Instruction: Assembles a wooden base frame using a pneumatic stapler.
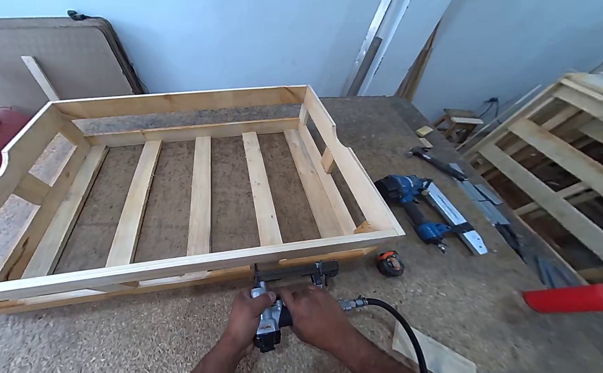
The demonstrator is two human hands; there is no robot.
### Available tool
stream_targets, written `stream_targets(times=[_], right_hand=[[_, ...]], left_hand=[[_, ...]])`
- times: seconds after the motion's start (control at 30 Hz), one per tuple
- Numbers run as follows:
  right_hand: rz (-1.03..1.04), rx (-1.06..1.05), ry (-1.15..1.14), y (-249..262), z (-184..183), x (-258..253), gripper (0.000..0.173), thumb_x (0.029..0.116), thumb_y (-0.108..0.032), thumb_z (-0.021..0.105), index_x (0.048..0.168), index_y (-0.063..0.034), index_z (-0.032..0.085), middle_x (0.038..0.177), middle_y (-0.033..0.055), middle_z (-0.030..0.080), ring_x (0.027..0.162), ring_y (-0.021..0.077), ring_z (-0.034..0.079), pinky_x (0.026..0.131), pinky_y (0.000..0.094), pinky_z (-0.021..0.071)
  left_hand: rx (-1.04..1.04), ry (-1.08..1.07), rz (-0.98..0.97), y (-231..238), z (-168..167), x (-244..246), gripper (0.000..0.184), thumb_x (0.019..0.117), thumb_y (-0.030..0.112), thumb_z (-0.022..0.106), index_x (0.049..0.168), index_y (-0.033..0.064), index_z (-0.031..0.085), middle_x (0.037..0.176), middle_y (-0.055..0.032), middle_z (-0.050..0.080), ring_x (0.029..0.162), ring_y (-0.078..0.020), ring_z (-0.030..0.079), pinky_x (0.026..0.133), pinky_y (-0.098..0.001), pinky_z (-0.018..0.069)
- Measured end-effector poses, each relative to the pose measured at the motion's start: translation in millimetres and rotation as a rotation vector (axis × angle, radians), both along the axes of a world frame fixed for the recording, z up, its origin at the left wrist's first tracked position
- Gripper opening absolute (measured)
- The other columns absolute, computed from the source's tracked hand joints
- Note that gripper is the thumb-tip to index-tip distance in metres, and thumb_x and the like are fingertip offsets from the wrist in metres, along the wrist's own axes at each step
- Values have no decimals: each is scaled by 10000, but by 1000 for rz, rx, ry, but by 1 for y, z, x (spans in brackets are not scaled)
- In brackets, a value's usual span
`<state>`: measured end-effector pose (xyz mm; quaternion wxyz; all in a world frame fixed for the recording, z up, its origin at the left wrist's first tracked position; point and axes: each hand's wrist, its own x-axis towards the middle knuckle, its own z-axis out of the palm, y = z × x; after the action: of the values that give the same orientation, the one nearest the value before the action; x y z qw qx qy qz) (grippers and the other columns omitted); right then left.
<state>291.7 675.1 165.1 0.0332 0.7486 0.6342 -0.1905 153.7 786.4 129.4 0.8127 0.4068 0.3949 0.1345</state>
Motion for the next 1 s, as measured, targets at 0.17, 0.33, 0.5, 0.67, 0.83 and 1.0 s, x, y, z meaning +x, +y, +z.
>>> stream_targets(times=[0.17, 0.33, 0.5, 0.67, 0.83, 1.0], right_hand=[[-4, 3, -3, -3, 0, 3, 547, 892, -143, 661, 1406, -55, 496, 921, 188, 716, 901, 390, 714, 911, 563, 520], [-33, -3, 3, -9, 0, 7, 482, 911, -156, 636, 1365, -48, 513, 920, 192, 713, 919, 395, 712, 929, 563, 515], [-58, 9, -2, -17, -1, 12, 511, 906, -166, 646, 1388, -63, 514, 917, 183, 719, 917, 389, 716, 935, 558, 517], [-82, -20, 9, -22, -2, 18, 585, 891, -174, 669, 1438, -74, 485, 961, 189, 723, 945, 395, 712, 949, 568, 507], [-97, -16, 15, -27, -4, 22, 622, 891, -182, 680, 1464, -75, 462, 953, 196, 719, 942, 394, 711, 961, 566, 501], [-108, -3, 9, -30, -2, 24, 514, 902, -184, 677, 1376, -63, 518, 966, 197, 720, 941, 404, 711, 924, 575, 518]], left_hand=[[0, 2, -3, -2, 2, 4, 431, 879, 142, 662, 1222, -73, 515, 916, -198, 720, 783, -278, 738, 727, -436, 642], [7, 7, -37, -5, 4, 10, 456, 883, 149, 674, 1247, -72, 511, 936, -201, 718, 798, -280, 738, 738, -433, 641], [7, 0, -53, -8, 5, 20, 462, 880, 135, 677, 1257, -76, 511, 938, -203, 721, 797, -279, 740, 740, -435, 643], [15, 15, -85, -10, 3, 28, 460, 893, 142, 673, 1263, -75, 508, 957, -209, 722, 816, -289, 742, 752, -440, 643], [32, 23, -117, -12, 3, 34, 438, 906, 150, 671, 1251, -73, 519, 962, -206, 724, 827, -287, 743, 759, -436, 643], [67, 33, -144, -12, 4, 39, 468, 903, 156, 667, 1285, -67, 516, 977, -192, 726, 838, -278, 743, 765, -437, 643]])
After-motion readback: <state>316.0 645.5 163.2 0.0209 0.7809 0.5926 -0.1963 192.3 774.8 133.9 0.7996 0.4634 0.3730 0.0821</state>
